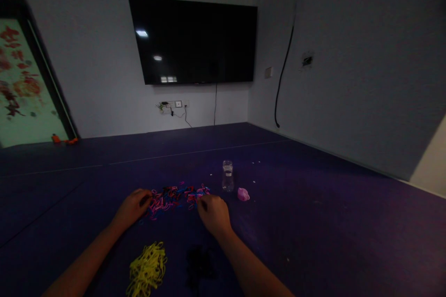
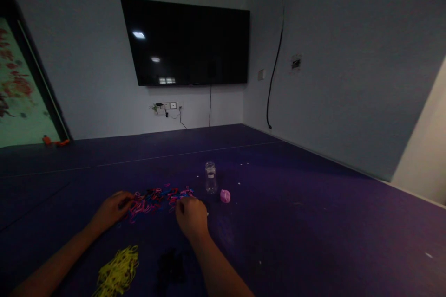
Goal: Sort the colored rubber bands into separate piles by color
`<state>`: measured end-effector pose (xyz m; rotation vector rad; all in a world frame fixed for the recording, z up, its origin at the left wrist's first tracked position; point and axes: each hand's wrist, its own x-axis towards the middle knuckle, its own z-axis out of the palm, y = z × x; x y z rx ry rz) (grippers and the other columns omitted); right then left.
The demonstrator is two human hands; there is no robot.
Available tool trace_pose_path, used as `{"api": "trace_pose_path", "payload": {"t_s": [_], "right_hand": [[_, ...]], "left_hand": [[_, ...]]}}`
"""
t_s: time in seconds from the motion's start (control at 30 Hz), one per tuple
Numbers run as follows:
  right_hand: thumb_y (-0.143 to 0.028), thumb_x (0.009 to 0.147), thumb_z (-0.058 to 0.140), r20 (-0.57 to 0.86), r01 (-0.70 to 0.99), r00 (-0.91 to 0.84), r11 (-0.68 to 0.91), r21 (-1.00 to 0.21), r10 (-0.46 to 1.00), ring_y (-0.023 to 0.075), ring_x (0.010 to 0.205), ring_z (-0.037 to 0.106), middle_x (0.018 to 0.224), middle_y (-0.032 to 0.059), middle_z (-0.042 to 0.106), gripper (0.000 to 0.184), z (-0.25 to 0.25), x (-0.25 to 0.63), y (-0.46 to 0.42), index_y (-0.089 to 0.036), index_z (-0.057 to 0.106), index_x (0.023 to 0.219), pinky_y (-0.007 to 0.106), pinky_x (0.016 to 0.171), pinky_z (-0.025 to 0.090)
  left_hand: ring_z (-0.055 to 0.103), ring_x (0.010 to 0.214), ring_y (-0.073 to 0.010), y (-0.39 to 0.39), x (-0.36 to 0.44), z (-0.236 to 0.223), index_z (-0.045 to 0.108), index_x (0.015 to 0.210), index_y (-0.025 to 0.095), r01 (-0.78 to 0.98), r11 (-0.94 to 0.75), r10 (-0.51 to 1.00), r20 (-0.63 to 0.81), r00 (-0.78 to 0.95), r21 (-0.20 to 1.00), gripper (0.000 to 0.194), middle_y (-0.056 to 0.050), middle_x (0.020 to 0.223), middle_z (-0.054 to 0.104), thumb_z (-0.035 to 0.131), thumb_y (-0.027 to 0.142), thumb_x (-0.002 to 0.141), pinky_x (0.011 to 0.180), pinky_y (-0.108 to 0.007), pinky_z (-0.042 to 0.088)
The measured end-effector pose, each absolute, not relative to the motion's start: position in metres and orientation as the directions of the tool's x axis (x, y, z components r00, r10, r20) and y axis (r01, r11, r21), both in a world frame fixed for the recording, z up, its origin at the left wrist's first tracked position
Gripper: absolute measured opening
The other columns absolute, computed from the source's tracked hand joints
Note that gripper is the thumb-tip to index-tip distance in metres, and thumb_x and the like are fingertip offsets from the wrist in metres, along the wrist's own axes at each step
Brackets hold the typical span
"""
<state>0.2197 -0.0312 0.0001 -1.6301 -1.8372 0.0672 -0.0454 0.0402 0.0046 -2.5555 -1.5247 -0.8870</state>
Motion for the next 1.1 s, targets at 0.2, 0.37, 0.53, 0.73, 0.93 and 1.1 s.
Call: {"api": "trace_pose_path", "payload": {"t_s": [0.2,0.37,0.53,0.73,0.93,1.1], "right_hand": [[-0.028,0.083,0.044,0.429,0.870,0.018,0.197,-0.452,0.903,0.0114,0.062,0.058,0.066,0.0019,0.064,0.028,0.001,0.220,-0.030,-0.020,0.062,0.063,0.020,0.051,0.027],[-0.028,0.083,0.044,0.435,0.874,0.012,0.202,-0.443,0.901,0.0111,0.061,0.058,0.066,0.0019,0.065,0.028,0.003,0.221,-0.031,-0.020,0.063,0.064,0.021,0.051,0.026],[-0.029,0.083,0.043,0.453,0.877,0.000,0.218,-0.428,0.891,0.0106,0.060,0.056,0.064,0.0013,0.064,0.030,0.003,0.222,-0.030,-0.020,0.063,0.063,0.020,0.051,0.026],[-0.030,0.083,0.043,0.459,0.885,-0.010,0.222,-0.410,0.888,0.0114,0.060,0.057,0.065,0.0015,0.064,0.029,0.003,0.223,-0.030,-0.020,0.063,0.064,0.022,0.050,0.024],[-0.029,0.084,0.042,0.447,0.887,-0.024,0.225,-0.402,0.894,0.0110,0.059,0.057,0.063,0.0015,0.064,0.030,0.002,0.224,-0.029,-0.019,0.063,0.064,0.021,0.050,0.024],[-0.030,0.083,0.043,0.451,0.894,-0.028,0.225,-0.388,0.892,0.0113,0.060,0.057,0.065,0.0024,0.065,0.030,0.002,0.224,-0.027,-0.019,0.063,0.064,0.021,0.050,0.024]], "left_hand": [[0.058,0.073,-0.0180,0.039,-0.048,0.006,0.059,0.074,0.020,0.842,-0.471,0.813,0.501,0.297,0.265,0.018,-0.003,0.075,0.062,0.043,0.029,0.074,0.065,-0.026,0.046],[0.058,0.070,-0.0173,0.039,-0.046,0.008,0.057,0.074,0.020,0.835,-0.475,0.815,0.497,0.299,0.277,0.021,-0.003,0.072,0.060,0.042,0.035,0.076,0.063,-0.026,0.045],[0.057,0.065,-0.0161,0.035,-0.043,0.008,0.055,0.074,0.020,0.819,-0.494,0.815,0.484,0.319,0.292,0.023,-0.002,0.070,0.061,0.041,0.037,0.077,0.059,-0.025,0.043],[0.058,0.063,-0.0154,0.032,-0.044,0.008,0.052,0.075,0.020,0.807,-0.452,0.832,0.506,0.226,0.381,0.022,-0.001,0.067,0.061,0.040,0.038,0.078,0.056,-0.023,0.042],[0.058,0.070,-0.0178,0.039,-0.047,0.005,0.056,0.073,0.018,0.849,-0.443,0.821,0.512,0.254,0.288,0.023,-0.003,0.070,0.061,0.041,0.035,0.078,0.063,-0.026,0.043],[0.057,0.078,-0.0195,0.049,-0.049,0.002,0.061,0.069,0.019,0.858,-0.480,0.794,0.505,0.337,0.183,0.020,-0.005,0.077,0.064,0.044,0.028,0.076,0.072,-0.030,0.042]]}}
